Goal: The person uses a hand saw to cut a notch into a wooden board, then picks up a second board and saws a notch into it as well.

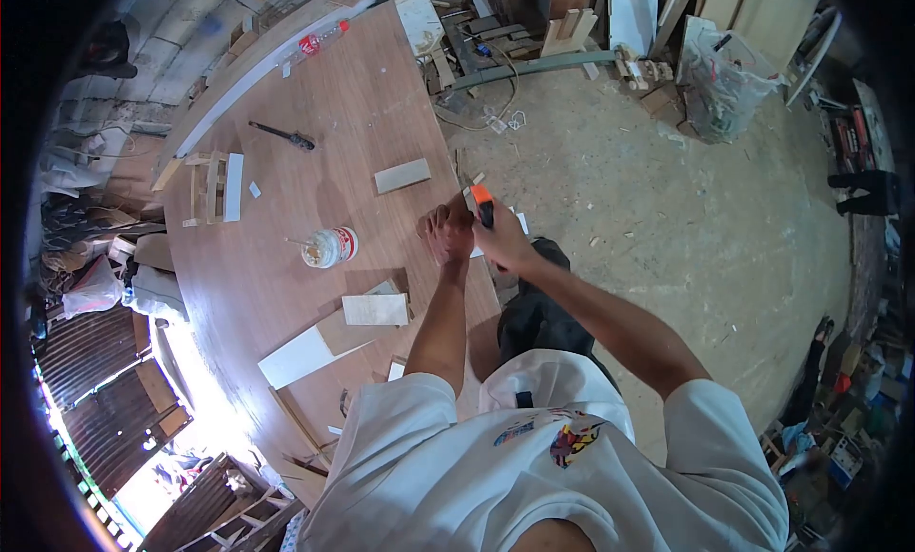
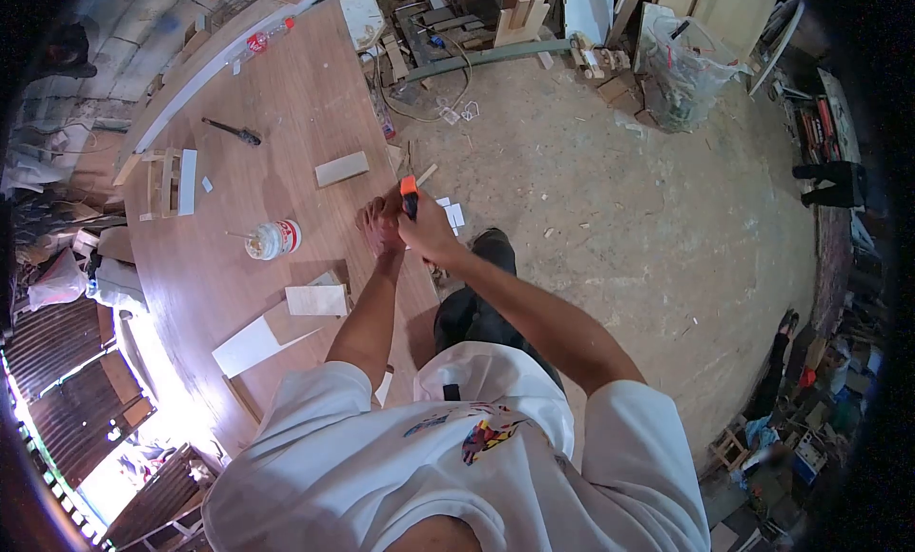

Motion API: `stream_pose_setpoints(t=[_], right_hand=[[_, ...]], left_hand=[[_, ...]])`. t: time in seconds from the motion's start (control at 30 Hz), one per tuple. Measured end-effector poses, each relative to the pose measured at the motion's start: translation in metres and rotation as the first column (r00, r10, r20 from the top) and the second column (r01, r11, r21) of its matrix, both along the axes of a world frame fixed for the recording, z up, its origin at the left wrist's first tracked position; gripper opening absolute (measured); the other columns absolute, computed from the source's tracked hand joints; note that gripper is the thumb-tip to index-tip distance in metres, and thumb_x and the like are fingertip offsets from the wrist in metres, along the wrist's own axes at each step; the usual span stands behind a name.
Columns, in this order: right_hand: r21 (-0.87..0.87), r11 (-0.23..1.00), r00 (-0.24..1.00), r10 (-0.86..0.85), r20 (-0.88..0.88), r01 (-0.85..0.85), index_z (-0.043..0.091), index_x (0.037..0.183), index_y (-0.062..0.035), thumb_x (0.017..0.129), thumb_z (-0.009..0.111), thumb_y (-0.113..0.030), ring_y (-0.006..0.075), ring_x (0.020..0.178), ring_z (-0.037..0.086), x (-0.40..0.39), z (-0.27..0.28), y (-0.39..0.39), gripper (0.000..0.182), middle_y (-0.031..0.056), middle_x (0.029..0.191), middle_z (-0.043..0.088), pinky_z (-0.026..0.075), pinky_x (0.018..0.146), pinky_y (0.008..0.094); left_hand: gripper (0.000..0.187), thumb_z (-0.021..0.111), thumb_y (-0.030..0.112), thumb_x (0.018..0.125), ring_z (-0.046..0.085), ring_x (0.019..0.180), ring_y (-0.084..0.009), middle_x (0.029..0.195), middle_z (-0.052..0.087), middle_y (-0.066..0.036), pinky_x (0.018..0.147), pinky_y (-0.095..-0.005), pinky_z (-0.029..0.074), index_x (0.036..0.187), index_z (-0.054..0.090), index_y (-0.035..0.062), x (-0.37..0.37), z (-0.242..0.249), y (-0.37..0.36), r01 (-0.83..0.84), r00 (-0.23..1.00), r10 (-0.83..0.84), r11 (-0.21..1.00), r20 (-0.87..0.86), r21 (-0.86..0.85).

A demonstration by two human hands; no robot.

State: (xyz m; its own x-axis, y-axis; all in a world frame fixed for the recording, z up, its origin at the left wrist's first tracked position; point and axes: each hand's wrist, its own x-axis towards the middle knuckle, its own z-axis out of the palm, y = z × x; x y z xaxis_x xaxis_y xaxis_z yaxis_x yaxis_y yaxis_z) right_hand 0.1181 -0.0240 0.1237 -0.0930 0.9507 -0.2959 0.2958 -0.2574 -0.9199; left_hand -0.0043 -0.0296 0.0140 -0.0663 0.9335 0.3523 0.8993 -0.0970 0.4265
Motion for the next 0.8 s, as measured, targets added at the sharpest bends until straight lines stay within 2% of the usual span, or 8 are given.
stream_pose_setpoints(t=[0.13,0.2,0.43,0.53,0.6,0.67,0.7,0.8], right_hand=[[-0.002,0.994,0.986,-0.112,-0.127,0.113,0.053,0.102,-0.0031,0.083,0.054,-0.007,0.011,0.042,0.048,0.011,-0.01,-0.042,0.019,0.0008,0.058,0.048,0.038,0.039,0.0298],[-0.141,0.976,0.962,-0.192,-0.192,0.166,0.053,0.101,-0.0029,0.082,0.056,-0.006,0.0075,0.045,0.047,0.012,-0.006,-0.054,0.019,-0.0014,0.06,0.047,0.037,0.041,0.0267],[-0.075,0.961,0.883,-0.273,-0.381,0.265,0.055,0.079,-0.0008,0.074,0.059,0.003,0.0083,0.055,0.052,0.005,-0.032,-0.108,0.007,-0.0021,0.062,0.048,0.046,0.053,0.0242],[-0.051,0.951,0.887,-0.304,-0.348,0.306,0.057,0.076,0.0005,0.069,0.062,0.006,0.0101,0.059,0.056,-0.001,-0.043,-0.123,0.01,-0.0001,0.064,0.052,0.048,0.057,0.0247],[-0.131,0.941,0.901,-0.336,-0.275,0.311,0.059,0.077,0.0015,0.066,0.065,0.006,0.0115,0.062,0.059,-0.001,-0.057,-0.14,0.013,0.0034,0.067,0.058,0.049,0.058,0.0267],[0.201,0.965,0.983,-0.152,-0.104,0.17,0.06,0.078,0.002,0.066,0.068,0.003,0.0122,0.064,0.061,-0.001,-0.07,-0.151,0.014,0.0074,0.071,0.064,0.049,0.059,0.028],[0.27,0.955,0.991,-0.109,-0.073,0.125,0.06,0.078,0.0018,0.066,0.069,0.001,0.0133,0.065,0.062,-0.001,-0.068,-0.15,0.015,0.0091,0.073,0.066,0.049,0.059,0.0286],[0.28,0.951,0.991,-0.123,-0.054,0.133,0.058,0.075,0.0018,0.067,0.067,0.003,0.0137,0.065,0.062,-0.001,-0.066,-0.15,0.012,0.008,0.072,0.065,0.049,0.059,0.0281]], left_hand=[[0.011,0.064,0.018,0.072,0.054,0.085,-0.0276,0.081,0.055,-0.008,0.082,-0.0396,0.04,0.079,0.062,0.0101,0.003,0.011,-0.002,-0.026,0.999,0.025,0.999,-0.047,-0.024],[0.009,0.064,0.018,0.073,0.054,0.084,-0.0272,0.08,0.055,-0.007,0.082,-0.0391,0.04,0.077,0.062,0.0107,0.001,0.006,-0.001,-0.031,0.997,0.031,1.0,-0.076,0.0],[0.01,0.064,0.02,0.074,0.054,0.087,-0.0263,0.082,0.056,-0.008,0.084,-0.0397,0.039,0.076,0.061,0.0104,0.001,0.011,-0.001,-0.015,0.999,0.01,0.995,-0.043,-0.103],[0.01,0.063,0.02,0.075,0.053,0.091,-0.0264,0.087,0.056,-0.008,0.087,-0.0395,0.04,0.077,0.062,0.0098,-0.007,-0.002,-0.002,0.013,0.996,-0.021,0.996,-0.087,-0.09],[0.011,0.063,0.02,0.076,0.053,0.094,-0.0264,0.09,0.057,-0.008,0.089,-0.0396,0.04,0.08,0.063,0.0097,-0.009,-0.015,-0.001,0.028,0.992,-0.038,0.996,-0.122,-0.082],[0.013,0.061,0.017,0.076,0.053,0.099,-0.0263,0.097,0.057,-0.008,0.094,-0.0391,0.039,0.086,0.064,0.0092,-0.013,-0.02,-0.004,0.024,0.984,-0.038,0.996,-0.176,-0.082],[0.013,0.061,0.017,0.076,0.053,0.099,-0.0263,0.097,0.057,-0.008,0.094,-0.0391,0.039,0.086,0.064,0.0092,-0.016,-0.027,-0.003,0.025,0.983,-0.04,0.996,-0.179,-0.083],[0.015,0.059,0.012,0.076,0.053,0.101,-0.0263,0.1,0.057,-0.009,0.096,-0.0381,0.039,0.089,0.064,0.0083,-0.019,-0.036,-0.004,0.03,0.955,-0.067,0.991,-0.289,-0.133]])
